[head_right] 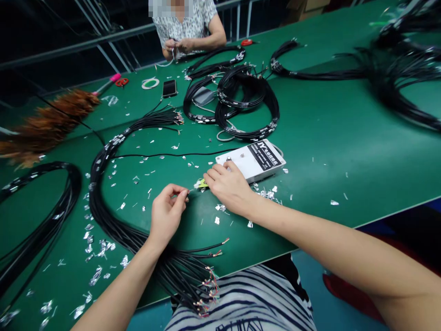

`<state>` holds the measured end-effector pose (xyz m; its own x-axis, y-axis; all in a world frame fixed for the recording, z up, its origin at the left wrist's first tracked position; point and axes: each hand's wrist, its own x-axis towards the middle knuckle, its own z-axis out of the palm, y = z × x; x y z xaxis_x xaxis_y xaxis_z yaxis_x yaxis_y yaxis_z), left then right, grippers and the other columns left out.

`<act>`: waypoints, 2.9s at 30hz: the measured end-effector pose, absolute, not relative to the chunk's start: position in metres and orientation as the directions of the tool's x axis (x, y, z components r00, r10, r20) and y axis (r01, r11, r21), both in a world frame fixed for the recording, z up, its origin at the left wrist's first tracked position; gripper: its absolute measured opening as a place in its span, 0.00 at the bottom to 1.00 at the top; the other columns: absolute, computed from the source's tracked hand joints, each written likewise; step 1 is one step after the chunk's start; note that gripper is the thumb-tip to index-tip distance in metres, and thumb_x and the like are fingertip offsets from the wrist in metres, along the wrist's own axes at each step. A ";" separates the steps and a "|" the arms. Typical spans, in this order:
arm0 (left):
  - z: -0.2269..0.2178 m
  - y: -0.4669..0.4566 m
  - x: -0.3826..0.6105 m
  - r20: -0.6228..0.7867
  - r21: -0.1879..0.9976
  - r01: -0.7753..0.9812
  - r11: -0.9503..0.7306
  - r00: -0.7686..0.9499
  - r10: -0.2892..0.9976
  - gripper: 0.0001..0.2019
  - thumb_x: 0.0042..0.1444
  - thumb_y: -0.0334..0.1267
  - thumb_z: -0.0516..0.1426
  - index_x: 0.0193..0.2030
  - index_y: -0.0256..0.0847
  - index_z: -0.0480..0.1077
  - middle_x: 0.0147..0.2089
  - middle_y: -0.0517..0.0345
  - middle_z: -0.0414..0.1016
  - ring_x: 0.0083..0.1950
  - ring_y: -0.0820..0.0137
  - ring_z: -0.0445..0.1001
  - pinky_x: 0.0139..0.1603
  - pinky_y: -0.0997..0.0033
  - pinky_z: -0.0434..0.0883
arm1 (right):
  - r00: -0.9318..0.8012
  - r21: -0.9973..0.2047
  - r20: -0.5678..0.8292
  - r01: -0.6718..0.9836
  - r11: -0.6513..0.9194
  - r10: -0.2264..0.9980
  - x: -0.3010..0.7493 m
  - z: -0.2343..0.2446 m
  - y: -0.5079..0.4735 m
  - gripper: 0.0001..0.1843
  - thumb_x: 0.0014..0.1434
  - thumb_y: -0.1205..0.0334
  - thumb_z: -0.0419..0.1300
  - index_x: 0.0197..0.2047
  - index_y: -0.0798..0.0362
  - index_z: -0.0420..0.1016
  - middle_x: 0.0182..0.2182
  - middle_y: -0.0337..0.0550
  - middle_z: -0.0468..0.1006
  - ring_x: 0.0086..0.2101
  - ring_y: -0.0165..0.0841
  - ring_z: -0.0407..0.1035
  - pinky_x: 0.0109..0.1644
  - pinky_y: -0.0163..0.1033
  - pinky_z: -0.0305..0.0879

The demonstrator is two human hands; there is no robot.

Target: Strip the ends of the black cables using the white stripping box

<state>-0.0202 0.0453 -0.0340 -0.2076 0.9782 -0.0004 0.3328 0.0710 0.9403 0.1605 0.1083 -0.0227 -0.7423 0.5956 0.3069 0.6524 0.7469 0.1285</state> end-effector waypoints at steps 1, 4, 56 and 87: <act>-0.035 0.047 -0.020 0.000 0.939 0.338 0.069 -0.203 0.979 0.08 0.56 0.42 0.55 0.32 0.40 0.68 0.26 0.63 0.67 0.22 0.75 0.65 0.22 0.76 0.60 | -0.745 0.133 0.296 0.652 0.747 0.598 0.159 -0.023 0.110 0.09 0.66 0.73 0.55 0.43 0.58 0.77 0.40 0.48 0.80 0.41 0.40 0.67 0.43 0.44 0.49; -0.037 0.053 -0.019 0.003 0.932 0.357 0.068 -0.194 0.981 0.07 0.56 0.42 0.55 0.32 0.40 0.67 0.26 0.62 0.67 0.22 0.75 0.65 0.23 0.76 0.59 | -0.755 0.139 0.272 0.645 0.752 0.597 0.157 -0.021 0.114 0.10 0.65 0.73 0.56 0.35 0.55 0.76 0.33 0.44 0.78 0.38 0.39 0.65 0.42 0.44 0.46; -0.044 0.064 -0.019 0.030 0.914 0.403 0.032 -0.147 0.989 0.08 0.54 0.42 0.57 0.29 0.41 0.68 0.23 0.63 0.68 0.20 0.74 0.64 0.20 0.77 0.57 | -0.335 -0.363 0.598 0.697 0.618 0.728 0.233 -0.007 0.079 0.09 0.65 0.72 0.53 0.43 0.51 0.71 0.49 0.46 0.80 0.50 0.40 0.71 0.51 0.47 0.57; -0.029 0.113 -0.130 0.287 0.405 0.886 0.227 -0.359 0.888 0.16 0.57 0.36 0.54 0.51 0.33 0.66 0.45 0.37 0.68 0.50 0.44 0.70 0.52 0.42 0.67 | -0.670 -0.576 0.272 0.463 0.674 0.691 0.200 -0.036 0.008 0.12 0.68 0.73 0.47 0.38 0.55 0.70 0.37 0.46 0.75 0.41 0.39 0.67 0.44 0.46 0.66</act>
